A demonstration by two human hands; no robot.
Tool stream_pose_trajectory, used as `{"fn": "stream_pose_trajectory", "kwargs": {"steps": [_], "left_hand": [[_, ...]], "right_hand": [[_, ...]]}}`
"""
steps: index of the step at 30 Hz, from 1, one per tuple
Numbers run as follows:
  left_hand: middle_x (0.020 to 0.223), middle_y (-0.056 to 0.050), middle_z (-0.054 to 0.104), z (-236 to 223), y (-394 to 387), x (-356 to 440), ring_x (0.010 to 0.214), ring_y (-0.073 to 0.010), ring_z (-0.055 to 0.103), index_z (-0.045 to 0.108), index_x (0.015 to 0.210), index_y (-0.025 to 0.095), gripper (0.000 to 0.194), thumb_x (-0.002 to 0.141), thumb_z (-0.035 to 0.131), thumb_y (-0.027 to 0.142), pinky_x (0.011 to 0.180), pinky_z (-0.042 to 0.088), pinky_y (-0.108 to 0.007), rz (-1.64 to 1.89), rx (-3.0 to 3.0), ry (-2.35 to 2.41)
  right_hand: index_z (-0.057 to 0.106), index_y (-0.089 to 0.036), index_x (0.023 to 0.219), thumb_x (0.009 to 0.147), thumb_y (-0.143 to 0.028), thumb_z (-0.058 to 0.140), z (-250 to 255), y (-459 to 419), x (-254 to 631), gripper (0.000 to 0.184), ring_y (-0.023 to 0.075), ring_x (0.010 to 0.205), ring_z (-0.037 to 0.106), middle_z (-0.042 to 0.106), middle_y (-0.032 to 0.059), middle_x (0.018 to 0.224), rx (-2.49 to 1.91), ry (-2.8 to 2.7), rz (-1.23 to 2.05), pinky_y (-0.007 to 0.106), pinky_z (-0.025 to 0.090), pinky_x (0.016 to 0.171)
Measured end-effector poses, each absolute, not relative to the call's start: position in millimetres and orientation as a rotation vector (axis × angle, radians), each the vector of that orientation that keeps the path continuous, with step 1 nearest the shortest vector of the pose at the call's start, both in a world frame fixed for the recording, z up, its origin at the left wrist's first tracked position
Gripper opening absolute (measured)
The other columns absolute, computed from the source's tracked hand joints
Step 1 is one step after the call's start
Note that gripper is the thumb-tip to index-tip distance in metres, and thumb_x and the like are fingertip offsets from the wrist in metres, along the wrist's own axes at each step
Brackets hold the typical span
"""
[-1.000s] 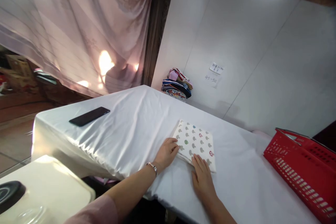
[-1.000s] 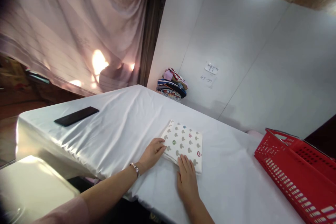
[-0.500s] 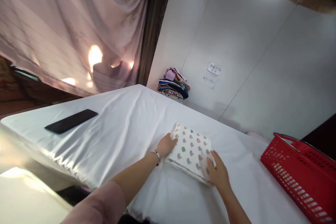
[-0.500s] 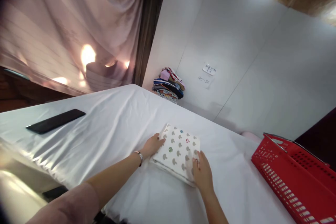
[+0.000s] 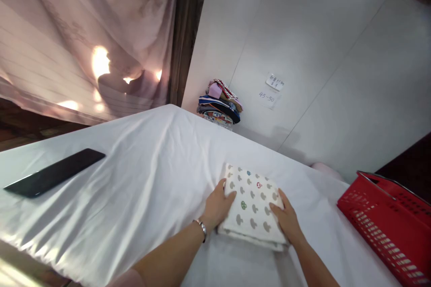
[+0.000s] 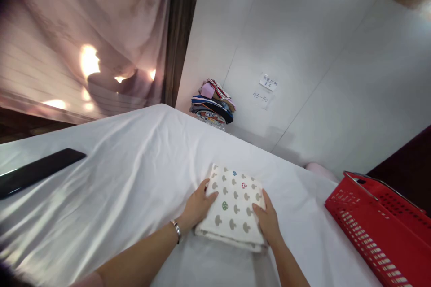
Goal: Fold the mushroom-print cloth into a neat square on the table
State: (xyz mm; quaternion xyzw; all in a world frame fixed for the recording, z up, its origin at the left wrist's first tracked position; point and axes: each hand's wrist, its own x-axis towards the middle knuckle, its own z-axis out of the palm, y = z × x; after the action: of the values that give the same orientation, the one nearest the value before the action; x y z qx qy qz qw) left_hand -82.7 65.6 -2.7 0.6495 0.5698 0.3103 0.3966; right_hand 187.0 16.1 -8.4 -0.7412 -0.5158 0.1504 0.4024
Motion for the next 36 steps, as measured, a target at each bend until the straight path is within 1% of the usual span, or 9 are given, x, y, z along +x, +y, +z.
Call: {"fn": "stream_pose_trajectory", "kwargs": {"steps": [3, 6, 10, 14, 17, 20, 23, 29, 36], "left_hand": [[0.099, -0.003, 0.066, -7, 60, -77, 0.086, -0.0207, 0.062, 0.036, 0.130, 0.025, 0.056, 0.078, 0.053, 0.041, 0.072, 0.042, -0.028, 0.792, 1.706, 1.372], [0.096, -0.003, 0.066, -11, 58, -75, 0.082, -0.0206, 0.062, 0.038, 0.128, 0.026, 0.055, 0.078, 0.054, 0.038, 0.070, 0.041, -0.028, 0.786, 1.742, 1.381], [0.100, -0.004, 0.066, -12, 60, -73, 0.084, -0.0214, 0.062, 0.041, 0.124, 0.026, 0.051, 0.077, 0.055, 0.037, 0.071, 0.041, -0.029, 0.772, 1.763, 1.395], [0.097, -0.003, 0.066, -10, 60, -73, 0.083, -0.0203, 0.062, 0.044, 0.118, 0.025, 0.045, 0.076, 0.056, 0.037, 0.071, 0.040, -0.028, 0.774, 1.734, 1.407], [0.093, -0.003, 0.065, -8, 59, -72, 0.081, -0.0194, 0.062, 0.046, 0.108, 0.023, 0.036, 0.076, 0.056, 0.037, 0.067, 0.040, -0.027, 0.762, 1.738, 1.412], [0.088, -0.003, 0.064, -7, 59, -72, 0.077, -0.0191, 0.061, 0.048, 0.096, 0.021, 0.027, 0.076, 0.056, 0.037, 0.064, 0.038, -0.026, 0.710, 1.786, 1.447], [0.086, -0.003, 0.064, -7, 59, -72, 0.077, -0.0191, 0.061, 0.049, 0.091, 0.020, 0.024, 0.075, 0.056, 0.036, 0.064, 0.038, -0.026, 0.695, 1.828, 1.472], [0.084, -0.003, 0.062, -7, 58, -73, 0.076, -0.0188, 0.059, 0.051, 0.082, 0.020, 0.019, 0.076, 0.055, 0.037, 0.063, 0.036, -0.026, 0.696, 1.906, 1.447], [0.078, -0.003, 0.059, -10, 60, -73, 0.069, -0.0160, 0.057, 0.053, 0.070, 0.019, 0.024, 0.078, 0.051, 0.041, 0.061, 0.036, -0.026, 0.678, 1.950, 1.440]], "right_hand": [[0.043, -0.018, 0.132, 0.071, -0.042, 0.058, -5, 28, 208, 0.067, 0.0292, 0.105, 0.058, 0.056, 0.0109, 0.124, -1.942, -1.320, 0.354, 0.042, 0.047, 0.088], [0.051, -0.016, 0.125, 0.073, -0.039, 0.054, -7, 36, 219, 0.057, 0.0314, 0.107, 0.056, 0.058, 0.0143, 0.121, -2.105, -1.481, 0.285, 0.043, 0.043, 0.091], [0.052, -0.014, 0.124, 0.077, -0.033, 0.048, 9, 47, 187, 0.050, 0.0324, 0.123, 0.040, 0.048, 0.0156, 0.131, -2.052, -1.797, -0.137, 0.048, 0.034, 0.100], [0.042, -0.017, 0.132, 0.088, -0.037, 0.038, 32, 72, 123, 0.049, 0.0245, 0.134, 0.025, 0.032, 0.0098, 0.144, -1.700, -2.026, -0.201, 0.044, 0.028, 0.106], [0.032, -0.018, 0.138, 0.091, -0.036, 0.032, 29, 96, 85, 0.051, 0.0241, 0.137, 0.015, 0.026, 0.0090, 0.147, -1.728, -2.103, -0.127, 0.048, 0.021, 0.108], [0.030, -0.016, 0.139, 0.092, -0.036, 0.028, 12, 112, 68, 0.051, 0.0237, 0.136, 0.017, 0.028, 0.0089, 0.146, -1.950, -2.208, 0.078, 0.048, 0.016, 0.108], [0.028, -0.015, 0.140, 0.093, -0.038, 0.024, 1, 117, 66, 0.053, 0.0216, 0.137, 0.014, 0.021, 0.0074, 0.148, -2.027, -2.258, 0.150, 0.046, 0.011, 0.110], [0.029, -0.016, 0.140, 0.093, -0.039, 0.022, 14, 127, 67, 0.053, 0.0227, 0.137, 0.013, 0.020, 0.0083, 0.149, -2.027, -2.256, 0.286, 0.048, 0.013, 0.108], [0.020, -0.015, 0.143, 0.092, -0.040, 0.026, 0, 137, 49, 0.058, 0.0204, 0.138, 0.008, 0.012, 0.0070, 0.150, -2.038, -2.305, 0.231, 0.047, 0.005, 0.109]]}}
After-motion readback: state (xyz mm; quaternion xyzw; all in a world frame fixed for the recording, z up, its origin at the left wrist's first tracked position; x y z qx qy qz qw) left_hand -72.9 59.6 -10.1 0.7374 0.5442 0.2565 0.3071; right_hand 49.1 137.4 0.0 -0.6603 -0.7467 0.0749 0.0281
